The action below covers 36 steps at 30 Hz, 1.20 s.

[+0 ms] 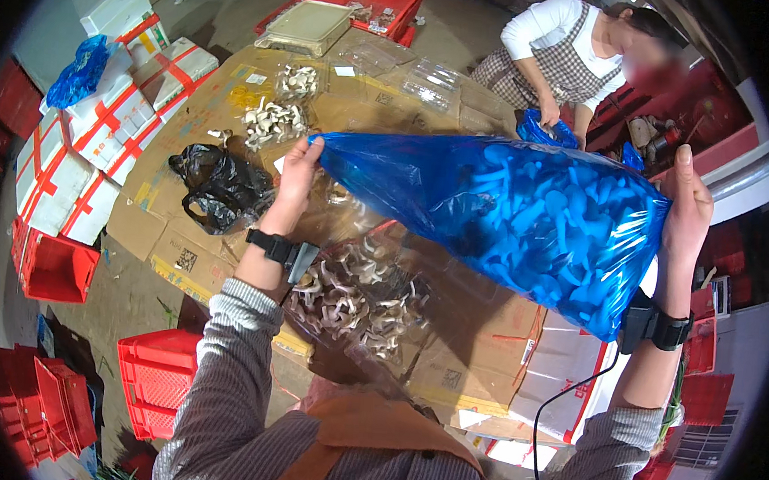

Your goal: The person unpacks mushrooms from a blue plastic bag onto a table, then portions them into clear plastic containers. The person weighs the mushrooms on a digital scale, seals the containers, and places them into a red crate.

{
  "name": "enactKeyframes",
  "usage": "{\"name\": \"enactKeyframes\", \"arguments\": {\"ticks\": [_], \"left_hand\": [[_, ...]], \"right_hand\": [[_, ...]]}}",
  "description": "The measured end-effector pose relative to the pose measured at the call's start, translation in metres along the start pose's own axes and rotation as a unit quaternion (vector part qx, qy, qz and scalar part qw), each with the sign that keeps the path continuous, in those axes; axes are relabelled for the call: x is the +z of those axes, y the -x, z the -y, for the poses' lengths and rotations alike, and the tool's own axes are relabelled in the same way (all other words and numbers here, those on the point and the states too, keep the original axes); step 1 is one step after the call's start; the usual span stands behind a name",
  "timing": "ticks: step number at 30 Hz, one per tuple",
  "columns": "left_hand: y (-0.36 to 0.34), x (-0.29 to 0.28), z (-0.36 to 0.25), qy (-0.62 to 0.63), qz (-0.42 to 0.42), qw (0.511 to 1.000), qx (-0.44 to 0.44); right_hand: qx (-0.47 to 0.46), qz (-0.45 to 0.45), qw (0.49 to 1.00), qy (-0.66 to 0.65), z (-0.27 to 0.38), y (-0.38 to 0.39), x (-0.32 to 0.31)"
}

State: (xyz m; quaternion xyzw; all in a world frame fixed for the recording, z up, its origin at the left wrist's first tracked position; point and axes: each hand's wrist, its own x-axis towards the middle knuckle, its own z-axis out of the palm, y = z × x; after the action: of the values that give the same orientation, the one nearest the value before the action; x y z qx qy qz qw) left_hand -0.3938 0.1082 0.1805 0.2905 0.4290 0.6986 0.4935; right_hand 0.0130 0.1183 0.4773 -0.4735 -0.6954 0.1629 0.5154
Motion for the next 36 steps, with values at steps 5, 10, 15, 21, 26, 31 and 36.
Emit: {"name": "enactKeyframes", "arguments": {"ticks": [5,10,15,21,26,31,36], "left_hand": [[-0.012,-0.005,-0.009,0.041,0.026,0.998,0.038],[-0.018,-0.012,-0.011,-0.030,0.035,0.998,0.040],[-0.001,-0.004,0.000,-0.001,0.014,1.000,0.019],[-0.001,0.001,-0.007,0.040,0.018,0.999,0.030],[-0.002,-0.001,-0.016,-0.013,0.029,0.999,0.024],[-0.004,0.004,-0.035,-0.050,0.056,0.996,0.047],[-0.002,0.026,-0.061,-0.004,0.085,0.993,0.087]], "right_hand": [[0.036,-0.042,0.998,-0.003,-0.001,0.002,-0.002],[0.013,-0.025,0.999,-0.017,-0.003,0.004,-0.001],[0.011,0.003,1.000,-0.021,0.001,0.005,-0.004],[-0.025,-0.021,0.999,0.001,0.006,0.005,-0.009],[0.001,-0.042,0.999,0.003,0.001,0.010,-0.011],[-0.008,-0.049,0.999,0.005,-0.006,0.013,-0.026],[0.019,-0.088,0.995,-0.040,-0.018,0.031,-0.052]]}}
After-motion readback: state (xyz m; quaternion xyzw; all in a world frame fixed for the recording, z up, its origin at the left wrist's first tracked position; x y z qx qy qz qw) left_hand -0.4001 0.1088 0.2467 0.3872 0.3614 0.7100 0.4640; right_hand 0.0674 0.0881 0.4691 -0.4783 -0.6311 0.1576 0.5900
